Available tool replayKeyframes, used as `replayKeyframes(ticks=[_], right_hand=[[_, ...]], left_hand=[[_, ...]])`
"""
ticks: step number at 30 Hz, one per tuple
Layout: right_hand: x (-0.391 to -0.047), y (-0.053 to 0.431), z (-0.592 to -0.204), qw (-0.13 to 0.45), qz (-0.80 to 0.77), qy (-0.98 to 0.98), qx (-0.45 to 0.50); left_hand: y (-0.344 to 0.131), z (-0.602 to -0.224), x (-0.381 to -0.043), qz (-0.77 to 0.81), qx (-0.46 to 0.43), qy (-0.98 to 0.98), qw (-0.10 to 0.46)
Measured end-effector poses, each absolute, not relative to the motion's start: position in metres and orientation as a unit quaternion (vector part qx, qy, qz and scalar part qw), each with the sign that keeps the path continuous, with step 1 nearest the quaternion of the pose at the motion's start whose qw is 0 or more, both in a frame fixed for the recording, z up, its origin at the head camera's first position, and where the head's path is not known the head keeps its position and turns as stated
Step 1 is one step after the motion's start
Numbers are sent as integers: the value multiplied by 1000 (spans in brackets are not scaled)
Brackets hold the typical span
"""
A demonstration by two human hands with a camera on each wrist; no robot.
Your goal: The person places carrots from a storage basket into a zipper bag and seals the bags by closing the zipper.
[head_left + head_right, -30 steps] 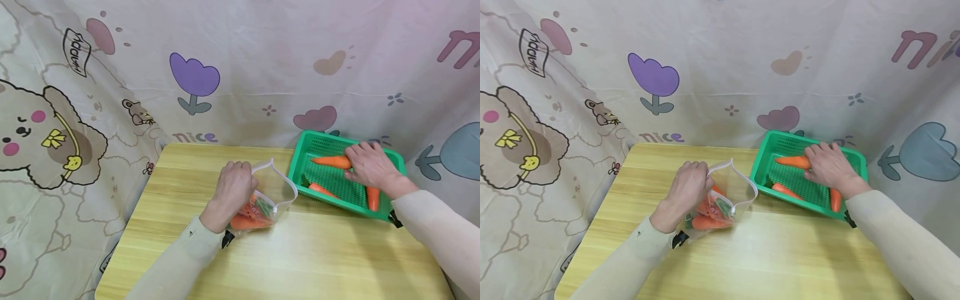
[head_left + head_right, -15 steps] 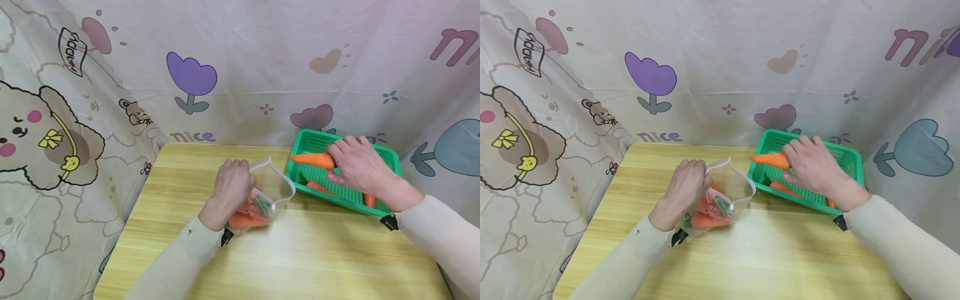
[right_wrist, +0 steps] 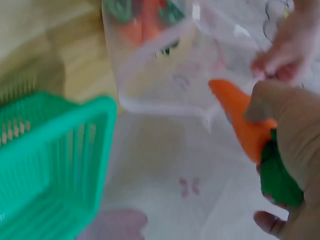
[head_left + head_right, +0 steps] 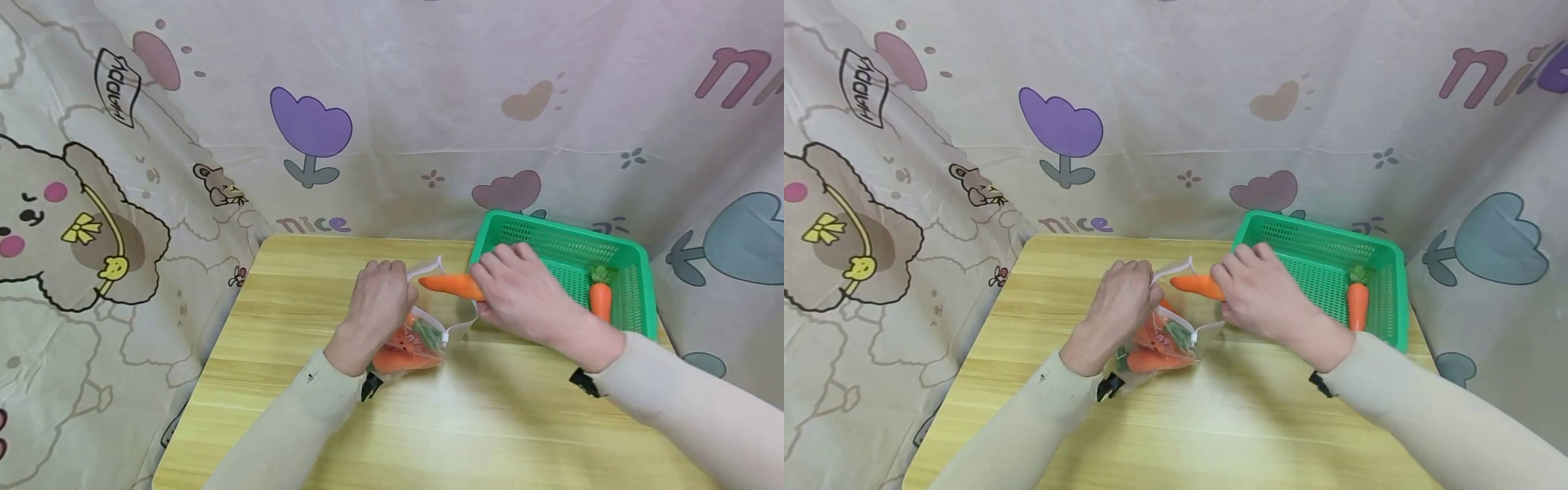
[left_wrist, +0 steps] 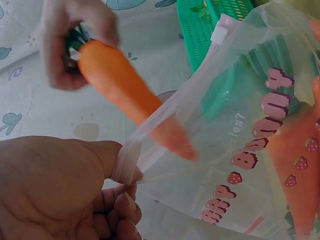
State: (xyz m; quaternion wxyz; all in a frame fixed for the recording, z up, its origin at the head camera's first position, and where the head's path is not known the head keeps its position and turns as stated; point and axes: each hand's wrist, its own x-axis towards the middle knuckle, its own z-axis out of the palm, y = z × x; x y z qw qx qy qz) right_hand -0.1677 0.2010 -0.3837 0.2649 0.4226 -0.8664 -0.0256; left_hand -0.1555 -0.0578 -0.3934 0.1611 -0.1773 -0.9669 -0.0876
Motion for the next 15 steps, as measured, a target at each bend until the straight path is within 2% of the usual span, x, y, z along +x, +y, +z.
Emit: replayKeyframes(ticks=[6, 15], right_hand=[[-173, 164, -417, 295, -64, -858, 415], [-187, 136, -448, 317, -89, -850, 411]], left_hand=[[-57, -392, -156, -86, -180, -970, 138], [-57, -393, -156, -80, -181, -969, 145]])
